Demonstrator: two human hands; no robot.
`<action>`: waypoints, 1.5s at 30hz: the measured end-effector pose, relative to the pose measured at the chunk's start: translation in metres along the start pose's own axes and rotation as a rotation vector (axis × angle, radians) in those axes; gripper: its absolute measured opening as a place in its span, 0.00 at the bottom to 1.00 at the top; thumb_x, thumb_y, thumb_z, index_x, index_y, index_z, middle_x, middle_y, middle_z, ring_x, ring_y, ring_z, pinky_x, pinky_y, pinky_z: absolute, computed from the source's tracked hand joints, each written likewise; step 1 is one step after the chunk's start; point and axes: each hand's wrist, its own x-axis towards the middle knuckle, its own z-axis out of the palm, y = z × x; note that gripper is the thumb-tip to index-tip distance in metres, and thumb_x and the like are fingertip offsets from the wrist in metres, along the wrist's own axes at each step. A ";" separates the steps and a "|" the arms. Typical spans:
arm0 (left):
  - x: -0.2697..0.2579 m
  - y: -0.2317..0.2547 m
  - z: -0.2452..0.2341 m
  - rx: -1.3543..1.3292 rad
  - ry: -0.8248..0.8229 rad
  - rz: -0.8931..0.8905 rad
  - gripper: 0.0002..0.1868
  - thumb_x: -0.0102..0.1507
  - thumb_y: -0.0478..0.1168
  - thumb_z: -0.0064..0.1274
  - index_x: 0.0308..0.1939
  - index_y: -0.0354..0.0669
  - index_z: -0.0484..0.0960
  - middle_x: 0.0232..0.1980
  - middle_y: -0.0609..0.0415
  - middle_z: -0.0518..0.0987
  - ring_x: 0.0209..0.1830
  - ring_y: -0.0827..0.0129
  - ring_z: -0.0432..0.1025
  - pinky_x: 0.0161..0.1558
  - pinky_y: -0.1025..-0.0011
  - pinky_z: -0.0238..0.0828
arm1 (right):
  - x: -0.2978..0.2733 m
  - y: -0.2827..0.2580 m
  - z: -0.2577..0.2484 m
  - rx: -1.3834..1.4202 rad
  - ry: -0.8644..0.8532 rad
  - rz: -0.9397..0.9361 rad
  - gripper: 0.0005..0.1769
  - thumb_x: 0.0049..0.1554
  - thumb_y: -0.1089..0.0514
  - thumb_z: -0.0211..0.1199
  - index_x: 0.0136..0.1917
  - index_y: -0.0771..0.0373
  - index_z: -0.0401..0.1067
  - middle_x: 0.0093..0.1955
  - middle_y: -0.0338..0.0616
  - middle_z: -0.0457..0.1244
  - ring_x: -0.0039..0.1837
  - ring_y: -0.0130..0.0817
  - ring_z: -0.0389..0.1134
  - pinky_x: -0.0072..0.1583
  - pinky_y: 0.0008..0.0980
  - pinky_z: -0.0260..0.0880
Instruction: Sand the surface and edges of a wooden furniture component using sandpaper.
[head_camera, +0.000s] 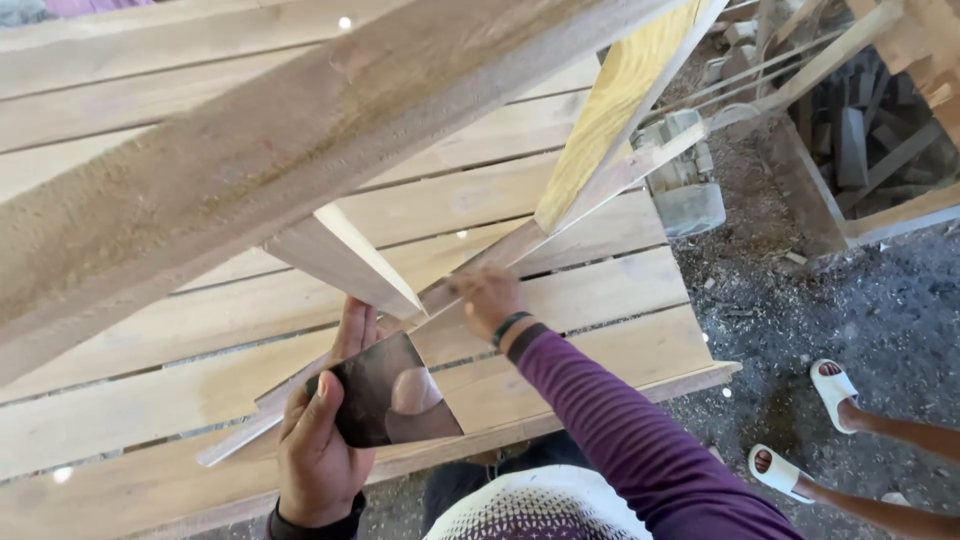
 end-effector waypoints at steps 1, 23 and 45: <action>0.002 0.002 0.001 0.006 0.002 -0.001 0.40 0.73 0.49 0.41 0.77 0.17 0.50 0.86 0.34 0.47 0.88 0.52 0.40 0.82 0.58 0.31 | 0.002 -0.017 -0.006 -0.071 -0.160 -0.074 0.20 0.58 0.61 0.57 0.63 0.50 0.74 0.53 0.40 0.69 0.55 0.40 0.68 0.56 0.45 0.67; -0.001 0.000 -0.005 0.001 -0.040 0.042 0.37 0.74 0.47 0.43 0.74 0.13 0.56 0.88 0.34 0.44 0.90 0.48 0.37 0.84 0.53 0.30 | 0.011 0.032 0.008 -0.322 0.260 -0.092 0.21 0.58 0.57 0.55 0.64 0.54 0.72 0.65 0.39 0.66 0.65 0.40 0.65 0.64 0.48 0.63; -0.003 0.002 -0.003 -0.084 0.008 -0.042 0.39 0.72 0.48 0.42 0.76 0.18 0.51 0.87 0.37 0.45 0.87 0.51 0.41 0.80 0.56 0.36 | -0.003 0.060 -0.012 -0.049 0.194 -0.237 0.19 0.58 0.63 0.54 0.58 0.49 0.78 0.59 0.34 0.69 0.61 0.35 0.67 0.66 0.50 0.59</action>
